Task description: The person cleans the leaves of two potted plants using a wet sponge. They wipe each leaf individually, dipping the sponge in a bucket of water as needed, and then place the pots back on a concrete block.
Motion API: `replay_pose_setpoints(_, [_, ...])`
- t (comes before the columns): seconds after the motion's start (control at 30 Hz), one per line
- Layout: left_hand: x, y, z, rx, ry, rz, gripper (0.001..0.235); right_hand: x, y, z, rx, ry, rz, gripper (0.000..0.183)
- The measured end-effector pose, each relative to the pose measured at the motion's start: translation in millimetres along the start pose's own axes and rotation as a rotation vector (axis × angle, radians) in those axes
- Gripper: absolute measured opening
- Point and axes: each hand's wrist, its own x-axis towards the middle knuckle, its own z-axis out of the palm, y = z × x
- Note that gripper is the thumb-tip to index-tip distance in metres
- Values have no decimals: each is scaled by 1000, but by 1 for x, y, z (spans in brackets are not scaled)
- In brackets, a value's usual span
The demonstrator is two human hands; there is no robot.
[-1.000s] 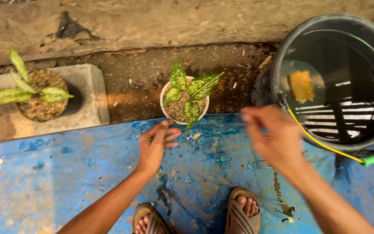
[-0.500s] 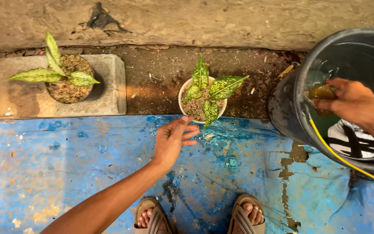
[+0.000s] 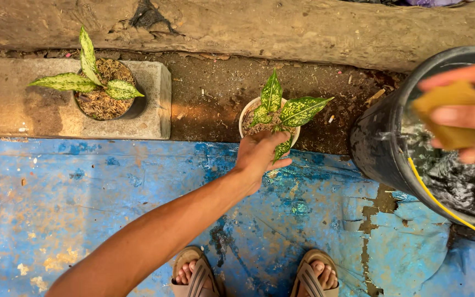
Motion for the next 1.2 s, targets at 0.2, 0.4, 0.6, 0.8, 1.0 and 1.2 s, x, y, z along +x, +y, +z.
replay_pose_setpoints(0.2, [3, -2, 4, -245, 3, 40, 42, -61, -180, 111, -209, -98, -105, 35])
replay_pose_setpoints(0.4, [5, -3, 0, -135, 1, 117, 35, -67, -217, 164, -356, -26, -437, 26])
replay_pose_setpoints(0.6, [7, -7, 2, -96, 25, 152, 32, -58, -205, 173, -235, -103, -325, 21])
replay_pose_setpoints(0.8, [12, -9, -4, -232, 19, 149, 28, -55, -196, 173, -257, -34, -250, 24])
replay_pose_setpoints(1.0, [18, -17, -4, -212, -53, 244, 28, -46, -185, 200, -377, 104, -904, 29])
replay_pose_setpoints(1.2, [17, -12, 0, -157, 15, 232, 28, -42, -184, 222, -597, 254, -802, 23])
